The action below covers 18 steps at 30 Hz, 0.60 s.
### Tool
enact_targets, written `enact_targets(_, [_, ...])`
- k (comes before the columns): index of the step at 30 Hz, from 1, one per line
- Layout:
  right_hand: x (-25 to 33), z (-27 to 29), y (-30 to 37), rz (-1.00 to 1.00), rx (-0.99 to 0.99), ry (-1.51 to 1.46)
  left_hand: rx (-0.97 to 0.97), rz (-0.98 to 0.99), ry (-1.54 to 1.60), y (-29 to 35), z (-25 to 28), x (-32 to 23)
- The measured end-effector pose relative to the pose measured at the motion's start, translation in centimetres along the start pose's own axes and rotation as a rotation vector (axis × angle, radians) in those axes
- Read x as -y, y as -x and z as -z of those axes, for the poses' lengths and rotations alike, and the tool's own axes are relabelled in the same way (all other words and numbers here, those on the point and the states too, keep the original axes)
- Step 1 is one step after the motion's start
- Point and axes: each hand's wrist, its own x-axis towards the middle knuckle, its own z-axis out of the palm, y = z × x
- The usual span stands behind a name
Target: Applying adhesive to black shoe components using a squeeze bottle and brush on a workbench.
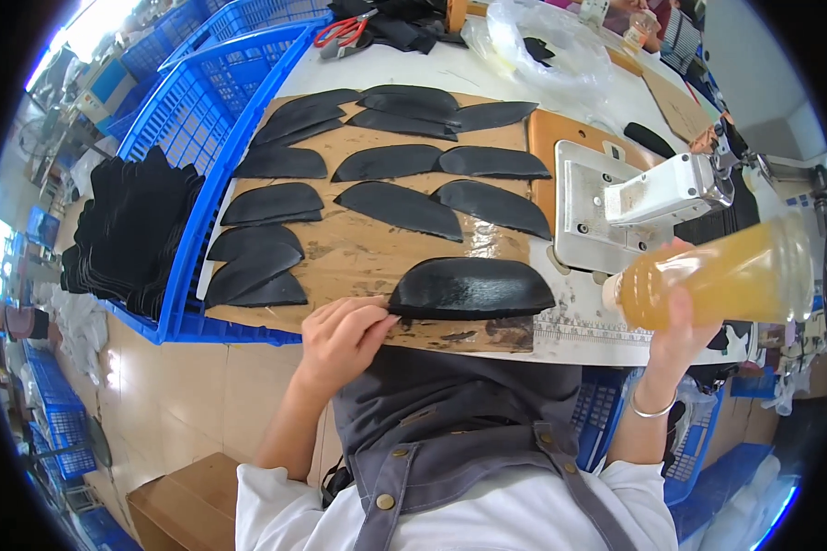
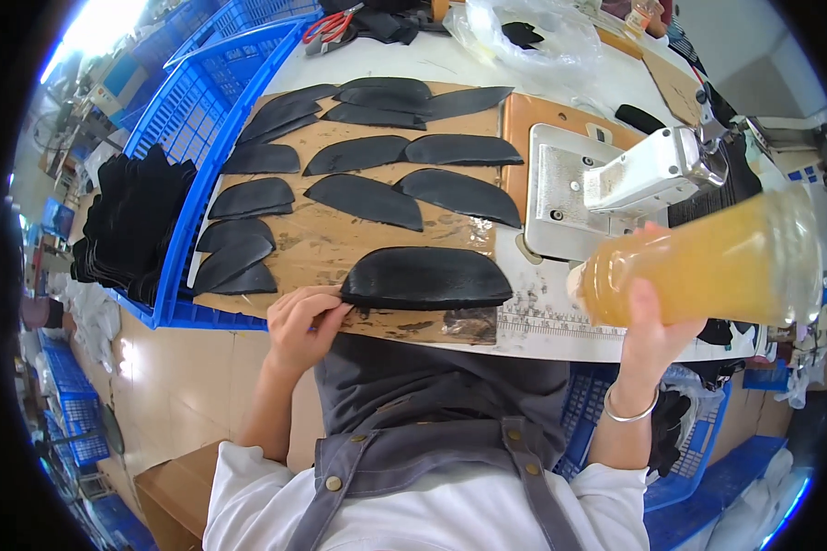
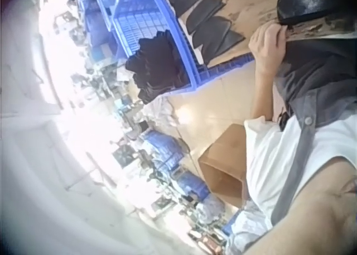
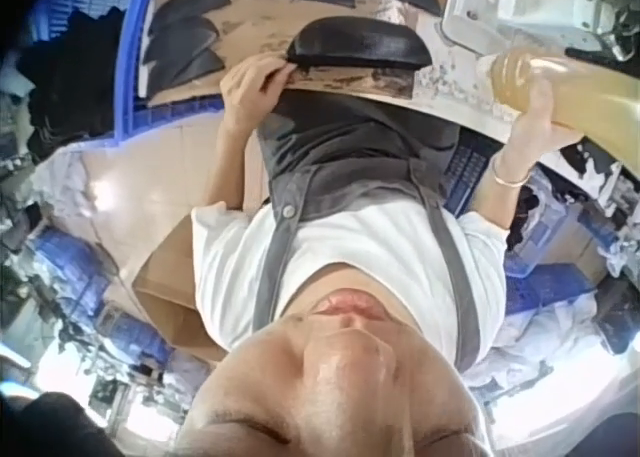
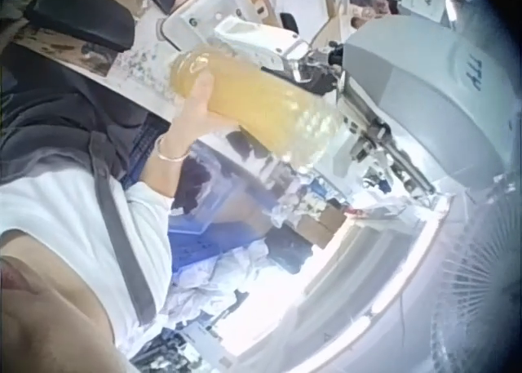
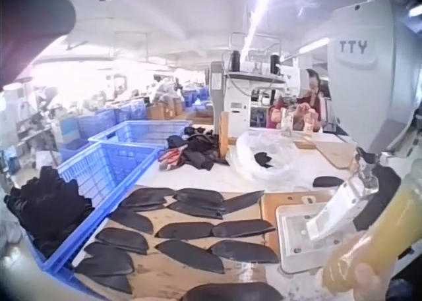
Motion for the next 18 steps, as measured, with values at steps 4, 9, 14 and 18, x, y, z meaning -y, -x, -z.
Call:
enact_targets(4, [-0.8, 1.0, 1.5, -0.161, 0.015, -0.466, -0.1, 0.103, 0.279, -0.1, 0.4, 0.1])
enact_targets(9, [-1.3, -0.1, 2.7, -0.281, 0.083, -0.732, 0.285, -0.124, -0.126, -7.4, 0.4, -4.7])
enact_targets(14, [-0.7, -1.3, 3.4, -0.378, 0.131, -0.763, 0.611, -0.202, -0.051, -10.3, -4.1, -5.9])
enact_targets(18, [-0.5, -1.2, 3.8, -0.404, 0.09, -0.765, 0.728, -0.256, -0.099, -11.0, -4.8, -6.2])
